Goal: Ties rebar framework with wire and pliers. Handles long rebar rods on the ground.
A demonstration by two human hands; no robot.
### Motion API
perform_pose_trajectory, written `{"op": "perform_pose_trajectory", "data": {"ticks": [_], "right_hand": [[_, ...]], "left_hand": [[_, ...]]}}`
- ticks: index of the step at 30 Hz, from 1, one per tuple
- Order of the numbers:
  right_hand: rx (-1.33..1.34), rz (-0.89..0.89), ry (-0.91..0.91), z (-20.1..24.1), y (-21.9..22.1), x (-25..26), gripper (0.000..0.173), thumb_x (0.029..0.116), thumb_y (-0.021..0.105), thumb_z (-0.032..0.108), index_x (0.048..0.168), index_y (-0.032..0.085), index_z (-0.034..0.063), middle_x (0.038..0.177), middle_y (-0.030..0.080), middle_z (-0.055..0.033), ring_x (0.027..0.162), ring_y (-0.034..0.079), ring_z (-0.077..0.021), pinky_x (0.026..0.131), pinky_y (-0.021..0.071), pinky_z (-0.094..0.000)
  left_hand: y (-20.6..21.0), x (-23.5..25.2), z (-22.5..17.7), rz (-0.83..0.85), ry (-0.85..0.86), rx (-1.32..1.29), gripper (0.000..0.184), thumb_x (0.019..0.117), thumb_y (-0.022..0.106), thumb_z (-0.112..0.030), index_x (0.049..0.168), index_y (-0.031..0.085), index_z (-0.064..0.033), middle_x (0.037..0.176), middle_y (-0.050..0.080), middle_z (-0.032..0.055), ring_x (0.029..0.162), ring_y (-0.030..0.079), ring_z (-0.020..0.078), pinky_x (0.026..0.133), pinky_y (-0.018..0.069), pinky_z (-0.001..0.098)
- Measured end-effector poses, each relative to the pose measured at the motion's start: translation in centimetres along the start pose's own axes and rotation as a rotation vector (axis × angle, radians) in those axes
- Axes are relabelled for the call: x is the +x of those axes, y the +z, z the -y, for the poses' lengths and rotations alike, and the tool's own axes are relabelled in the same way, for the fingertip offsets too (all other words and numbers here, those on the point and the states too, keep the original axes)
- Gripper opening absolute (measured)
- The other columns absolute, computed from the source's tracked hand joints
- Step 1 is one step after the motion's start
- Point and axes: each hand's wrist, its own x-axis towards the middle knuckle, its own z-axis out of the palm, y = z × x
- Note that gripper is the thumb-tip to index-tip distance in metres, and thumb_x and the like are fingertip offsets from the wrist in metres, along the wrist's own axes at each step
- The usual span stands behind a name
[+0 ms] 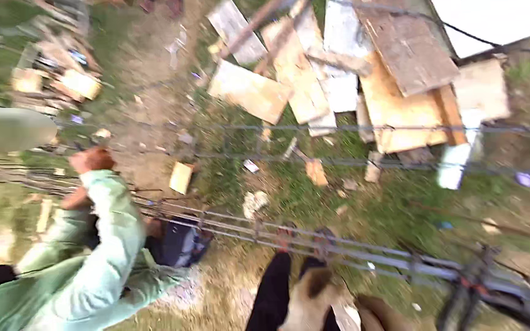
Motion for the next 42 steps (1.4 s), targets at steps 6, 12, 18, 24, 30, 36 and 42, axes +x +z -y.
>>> {"op": "perform_pose_trajectory", "data": {"ticks": [6,12,18,24,30,36,42], "right_hand": [[-0.396,-0.18,-0.087,0.3,-0.5,0.1,0.026,0.0987,0.056,0.023,0.108,0.077,0.0116,0.087,0.076,-0.0031,0.074,0.073,-0.0179,0.066,0.0614,-0.0467],[-0.686,-0.159,-0.104,2.2,0.4,1.8,0.029,0.0973,0.053,0.026,0.107,0.078,0.0149,0.079,0.075,-0.0047,0.067,0.073,-0.0257,0.056,0.0587,-0.0526],[-0.846,0.063,0.091,5.2,2.9,4.7,0.032,0.1011,0.048,0.029,0.116,0.074,0.0174,0.094,0.076,-0.0101,0.084,0.075,-0.0335,0.069,0.0589,-0.0568],[-0.855,0.119,0.173,6.3,4.3,5.8,0.035,0.1037,0.044,0.033,0.116,0.072,0.0172,0.095,0.076,-0.0097,0.088,0.075,-0.032,0.074,0.0587,-0.0551],[-0.887,0.195,0.243,6.8,4.3,6.3,0.035,0.1045,0.042,0.033,0.117,0.071,0.0175,0.099,0.076,-0.01,0.094,0.074,-0.0313,0.079,0.0584,-0.0539],[-0.957,0.207,0.33,8.5,4.9,6.8,0.035,0.1052,0.041,0.031,0.118,0.07,0.0159,0.103,0.075,-0.0108,0.098,0.073,-0.032,0.081,0.0581,-0.0533],[-0.943,0.296,0.427,10.9,5.8,8.0,0.034,0.1054,0.044,0.032,0.115,0.068,0.011,0.108,0.074,-0.0139,0.104,0.072,-0.033,0.086,0.0564,-0.0541]], "left_hand": [[-1.6,2.1,4.9,0.015,-0.106,0.064,0.038,0.0968,0.065,-0.023,0.128,0.063,-0.0015,0.108,0.071,0.0107,0.087,0.071,0.0192,0.078,0.0614,0.0384],[-0.6,4.4,5.9,-0.106,-0.051,0.027,0.046,0.0958,0.066,-0.022,0.136,0.057,-0.0017,0.11,0.071,0.0107,0.088,0.07,0.0182,0.077,0.0614,0.0367],[0.1,6.2,6.7,-0.218,0.056,0.082,0.035,0.0933,0.07,-0.019,0.122,0.064,-0.0013,0.1,0.073,0.0065,0.089,0.071,0.0142,0.082,0.0613,0.035],[0.4,6.2,7.6,-0.248,0.157,0.168,0.025,0.0981,0.065,-0.018,0.118,0.071,-0.0044,0.104,0.075,0.0044,0.097,0.072,0.0104,0.092,0.06,0.0321],[0.5,6.4,7.8,-0.274,0.147,0.256,0.019,0.0992,0.063,-0.021,0.108,0.074,-0.0081,0.095,0.074,0.0016,0.089,0.071,0.0092,0.087,0.0599,0.0328],[0.3,7.0,7.7,-0.265,0.127,0.301,0.022,0.0982,0.064,-0.022,0.113,0.072,-0.0077,0.101,0.074,0.0023,0.094,0.071,0.0103,0.09,0.0592,0.0339],[0.8,6.7,7.3,-0.354,0.096,0.188,0.048,0.092,0.074,-0.02,0.133,0.057,-0.0024,0.101,0.074,0.0047,0.084,0.072,0.0112,0.081,0.0621,0.0335]]}}
